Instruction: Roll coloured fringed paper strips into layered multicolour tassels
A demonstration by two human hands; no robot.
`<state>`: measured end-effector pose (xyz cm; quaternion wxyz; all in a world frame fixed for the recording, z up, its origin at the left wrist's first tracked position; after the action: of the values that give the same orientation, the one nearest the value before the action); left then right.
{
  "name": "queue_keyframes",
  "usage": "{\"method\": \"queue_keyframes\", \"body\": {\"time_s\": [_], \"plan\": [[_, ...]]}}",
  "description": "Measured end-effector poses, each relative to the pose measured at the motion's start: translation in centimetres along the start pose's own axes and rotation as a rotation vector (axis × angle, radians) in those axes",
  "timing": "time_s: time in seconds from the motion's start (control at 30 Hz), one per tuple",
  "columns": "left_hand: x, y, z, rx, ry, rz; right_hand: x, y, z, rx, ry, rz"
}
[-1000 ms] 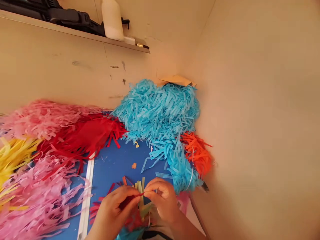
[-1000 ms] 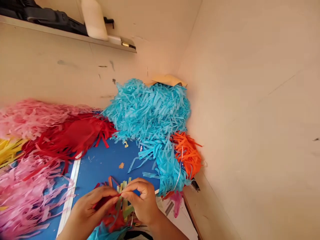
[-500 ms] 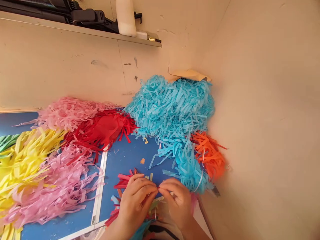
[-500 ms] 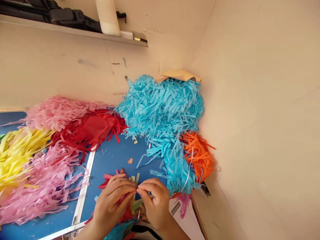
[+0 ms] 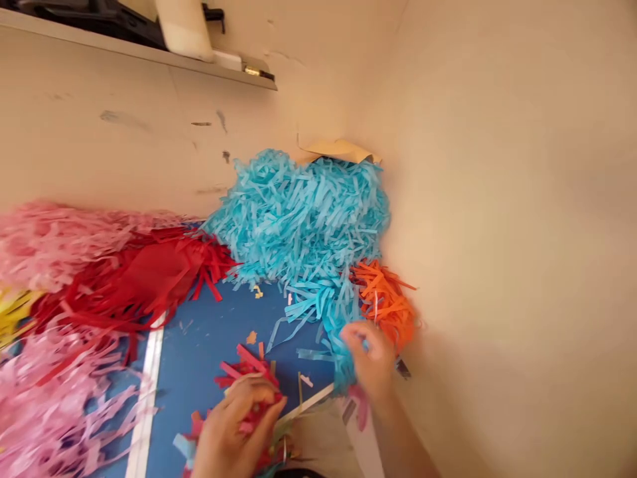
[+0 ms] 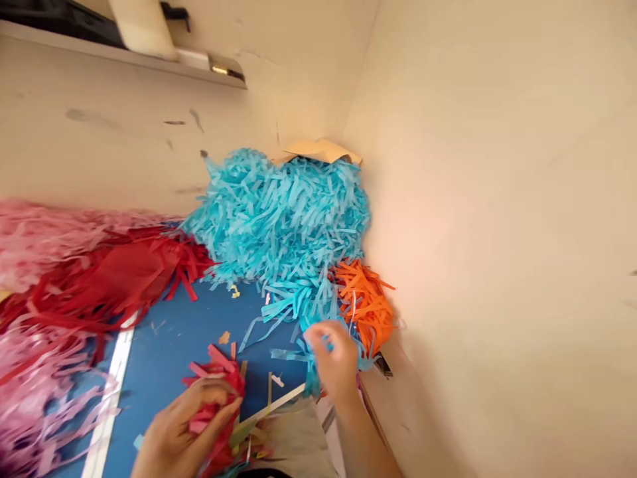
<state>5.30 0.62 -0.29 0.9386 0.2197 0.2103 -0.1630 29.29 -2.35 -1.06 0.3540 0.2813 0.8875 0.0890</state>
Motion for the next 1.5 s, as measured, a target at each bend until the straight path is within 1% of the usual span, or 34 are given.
{"method": "queue_keyframes", "body": {"time_s": [0.03, 0.07, 0.1, 0.17, 0.23, 0.3, 0.37, 0.47, 0.6, 0.7, 0.77, 0.83, 0.9, 0.93, 0.97, 1.0, 1.03, 1.07, 1.1, 1.17, 1.23, 1.37, 1.5], "plan": [[-0.3, 0.0, -0.1, -0.046, -0.035, -0.002, -1.2, 1.9, 1.9, 0.139, -0.188, 0.109], [-0.6, 0.0, -0.3, -0.097, -0.072, -0.011, -2.3, 3.7, 3.7, 0.245, -0.360, 0.127], [-0.7, 0.0, -0.6, -0.153, -0.105, -0.025, -3.3, 5.3, 5.4, 0.277, -0.415, 0.131], [-0.7, -0.1, -1.1, -0.260, -0.162, -0.052, -4.5, 7.4, 7.9, 0.309, -0.472, 0.087], [-0.7, -0.2, -1.4, -0.345, -0.202, -0.039, -4.9, 8.0, 9.3, 0.299, -0.467, 0.039], [-0.9, -0.2, -1.5, -0.433, -0.257, 0.009, -5.1, 7.4, 9.7, 0.282, -0.457, 0.026], [-1.2, -0.3, -1.4, -0.543, -0.358, 0.051, -5.1, 6.4, 9.3, 0.266, -0.450, 0.052], [-1.4, -0.4, -0.9, -0.681, -0.549, 0.049, -4.7, 5.6, 8.5, 0.264, -0.463, 0.101], [-1.4, -1.0, -0.8, -0.799, -0.701, 0.078, -3.8, 7.1, 8.8, 0.290, -0.459, 0.048], [-1.5, -1.6, -0.7, -0.895, -0.773, 0.137, -4.6, 8.4, 9.1, 0.271, -0.407, 0.026], [-1.5, -1.8, -0.4, -0.946, -0.860, 0.170, -5.6, 8.3, 8.0, 0.235, -0.369, 0.038], [-1.4, -1.8, 0.2, -0.942, -0.952, 0.180, -6.1, 7.2, 5.6, 0.188, -0.340, 0.076], [-1.0, -1.6, 0.6, -0.880, -1.003, 0.158, -5.3, 5.2, 2.0, 0.175, -0.249, 0.081], [-0.8, -1.4, 0.7, -0.846, -1.017, 0.132, -4.4, 3.9, 0.1, 0.206, -0.130, 0.047], [-0.7, -1.3, 0.7, -0.818, -1.027, 0.100, -3.2, 2.5, -1.8, 0.262, 0.014, -0.099], [-0.5, -1.2, 0.6, -0.796, -1.035, 0.075, -1.8, 1.1, -3.6, 0.291, 0.155, -0.302], [-0.4, -1.1, 0.4, -0.780, -1.038, 0.058, -0.3, -0.2, -5.2, 0.312, 0.277, -0.473], [-0.4, -1.1, 0.3, -0.768, -1.036, 0.050, 1.0, -1.3, -6.5, 0.326, 0.365, -0.587], [-0.4, -1.2, 0.1, -0.758, -1.030, 0.050, 2.2, -2.2, -7.5, 0.330, 0.427, -0.664], [-0.6, -1.4, -0.1, -0.748, -1.021, 0.057, 3.8, -3.2, -8.4, 0.333, 0.485, -0.710], [-0.8, -1.7, -0.1, -0.757, -1.029, 0.067, 4.5, -3.3, -8.6, 0.325, 0.499, -0.724], [-1.0, -2.0, -0.1, -0.760, -1.022, 0.063, 4.5, -2.9, -8.7, 0.299, 0.480, -0.733], [-1.4, -2.0, -0.2, -0.711, -0.920, 0.008, 4.4, -2.9, -9.0, 0.284, 0.485, -0.742]]}}
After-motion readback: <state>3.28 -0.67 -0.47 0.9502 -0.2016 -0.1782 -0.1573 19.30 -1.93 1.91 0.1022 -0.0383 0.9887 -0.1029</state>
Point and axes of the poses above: each hand's wrist, its own y-axis towards the middle knuckle, its own x-axis out of the palm, z = x × y, the point moved 1 cm from there along y, towards the middle knuckle, and after that the axes turned 2 degrees about -z, right-handed, at the moved point
